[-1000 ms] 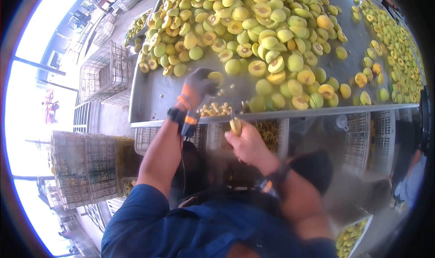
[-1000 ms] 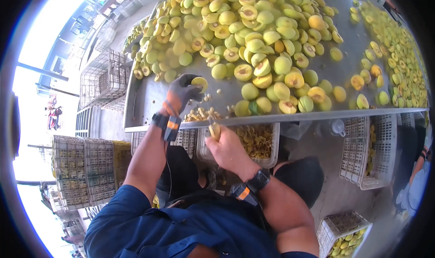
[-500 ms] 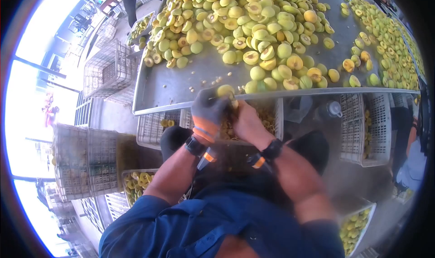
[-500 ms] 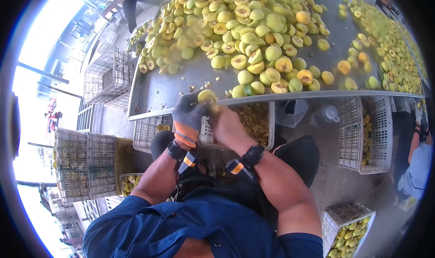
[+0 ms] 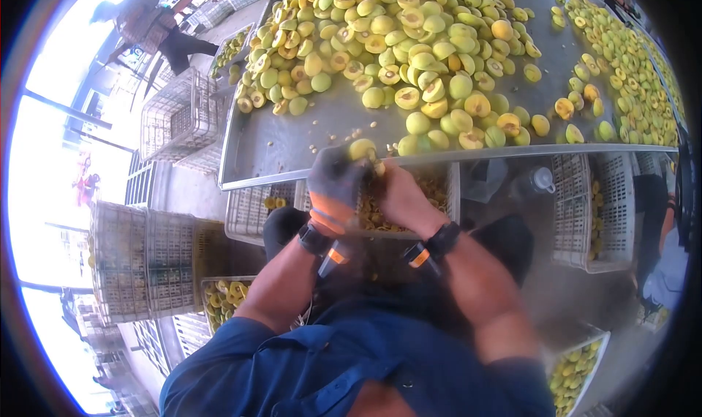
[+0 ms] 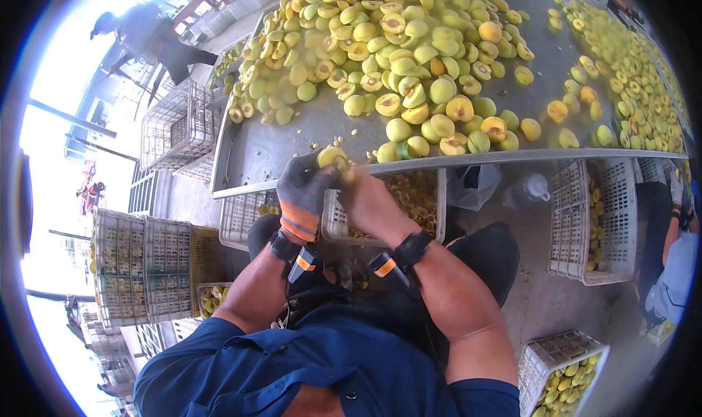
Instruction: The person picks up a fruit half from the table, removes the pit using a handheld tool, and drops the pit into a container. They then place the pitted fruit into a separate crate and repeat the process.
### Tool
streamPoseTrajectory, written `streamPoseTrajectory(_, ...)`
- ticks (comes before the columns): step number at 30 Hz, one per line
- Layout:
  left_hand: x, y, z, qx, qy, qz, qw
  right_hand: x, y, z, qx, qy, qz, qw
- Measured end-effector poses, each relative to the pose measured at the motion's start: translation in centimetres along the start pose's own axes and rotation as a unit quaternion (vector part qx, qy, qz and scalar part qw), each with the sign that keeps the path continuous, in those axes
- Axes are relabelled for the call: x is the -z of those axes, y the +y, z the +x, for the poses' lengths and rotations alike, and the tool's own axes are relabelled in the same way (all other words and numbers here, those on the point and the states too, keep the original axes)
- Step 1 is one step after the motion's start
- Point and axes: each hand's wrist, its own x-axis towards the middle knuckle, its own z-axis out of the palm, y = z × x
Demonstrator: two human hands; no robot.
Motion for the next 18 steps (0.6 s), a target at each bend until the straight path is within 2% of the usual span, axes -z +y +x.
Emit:
streamPoseTrajectory(2, 0.1, 0.5, 0.4, -0.013, 0.000, 0.014, 1.000, 0.0, -0.1, 0.5, 0.063, -0.049, 0.108, 0.991)
streamPoseTrajectory(4, 0.2, 0.8, -0.1, -0.045, 0.000, 0.010, 0.999, 1.4, -1.7, 0.3, -0.171, -0.135, 0.248, 0.944)
streamPoseTrajectory(6, 0.2, 0.3, -0.4, -0.055, -0.002, 0.034, 0.998, 1.2, -1.9, 0.1, -0.213, -0.141, 0.292, 0.922)
streamPoseTrajectory(8, 0.3, 0.3, -0.3, -0.096, -0.011, 0.049, 0.994, -0.4, -1.0, 0.0, -0.062, -0.066, 0.247, 0.965)
streamPoseTrajectory(9, 0.6, 0.4, -0.2, -0.131, -0.017, 0.053, 0.990, -0.1, -0.5, 0.0, -0.061, -0.074, 0.238, 0.967)
streamPoseTrajectory(11, 0.9, 0.4, 0.3, -0.124, -0.036, 0.031, 0.991, 1.1, -1.6, -0.1, -0.060, -0.085, 0.222, 0.970)
streamPoseTrajectory(14, 1.2, 0.5, 0.5, -0.018, -0.041, -0.024, 0.999, 1.1, -2.1, -0.4, -0.089, -0.080, 0.212, 0.970)
streamPoseTrajectory(16, 0.8, 1.3, -0.3, 0.016, -0.024, -0.032, 0.999, 1.4, -3.3, -0.5, -0.129, -0.090, 0.240, 0.958)
streamPoseTrajectory(18, -0.4, 1.9, -1.2, -0.070, 0.009, -0.009, 0.997, 1.1, -2.7, -0.6, -0.101, -0.088, 0.214, 0.968)
